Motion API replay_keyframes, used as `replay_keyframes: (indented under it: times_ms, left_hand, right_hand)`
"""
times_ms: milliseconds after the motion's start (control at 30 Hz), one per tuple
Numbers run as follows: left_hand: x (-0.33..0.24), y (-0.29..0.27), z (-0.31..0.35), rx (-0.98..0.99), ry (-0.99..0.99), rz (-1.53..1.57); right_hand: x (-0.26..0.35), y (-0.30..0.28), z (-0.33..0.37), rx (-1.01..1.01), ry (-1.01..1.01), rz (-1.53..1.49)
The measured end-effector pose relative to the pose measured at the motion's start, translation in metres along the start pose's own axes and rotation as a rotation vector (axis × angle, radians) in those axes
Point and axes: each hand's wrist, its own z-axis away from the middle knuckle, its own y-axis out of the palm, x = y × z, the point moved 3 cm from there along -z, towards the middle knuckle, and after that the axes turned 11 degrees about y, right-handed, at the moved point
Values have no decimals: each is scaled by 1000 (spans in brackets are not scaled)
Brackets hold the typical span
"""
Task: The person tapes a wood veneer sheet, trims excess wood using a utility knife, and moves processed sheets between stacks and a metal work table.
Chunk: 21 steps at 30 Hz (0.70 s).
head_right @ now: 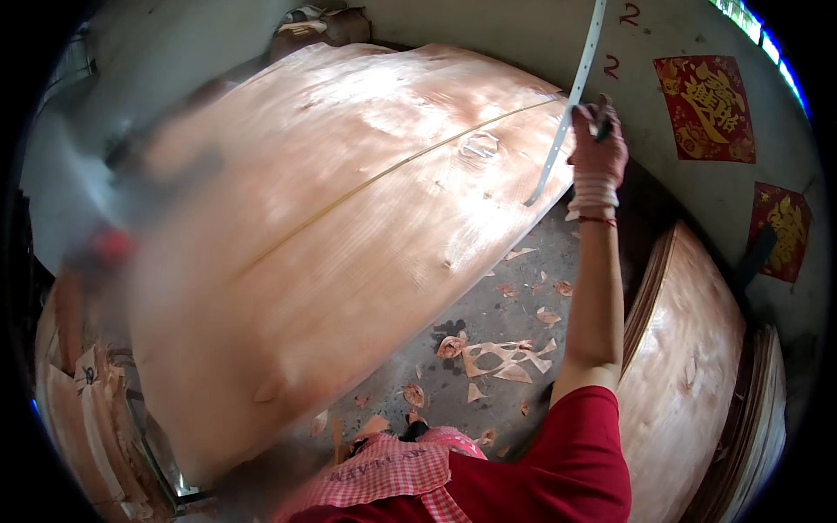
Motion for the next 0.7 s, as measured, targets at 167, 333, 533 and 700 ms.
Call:
replay_keyframes:
  times_ms: [167, 333, 533, 700]
  left_hand:
    - [-80, -38, -7, 160, 155, -66]
    - [-250, -60, -81, -213, 1042, -201]
    - [-392, -61, -159, 121, 1171, 466]
    - [-403, -70, -178, -119, 928, 932]
  right_hand:
    - [-30, 9, 38, 156, 445, -64]
    - [-20, -5, 132, 274, 557, -268]
    - [22, 10, 215, 526, 763, -424]
    - [60, 20, 212, 308, 85, 183]
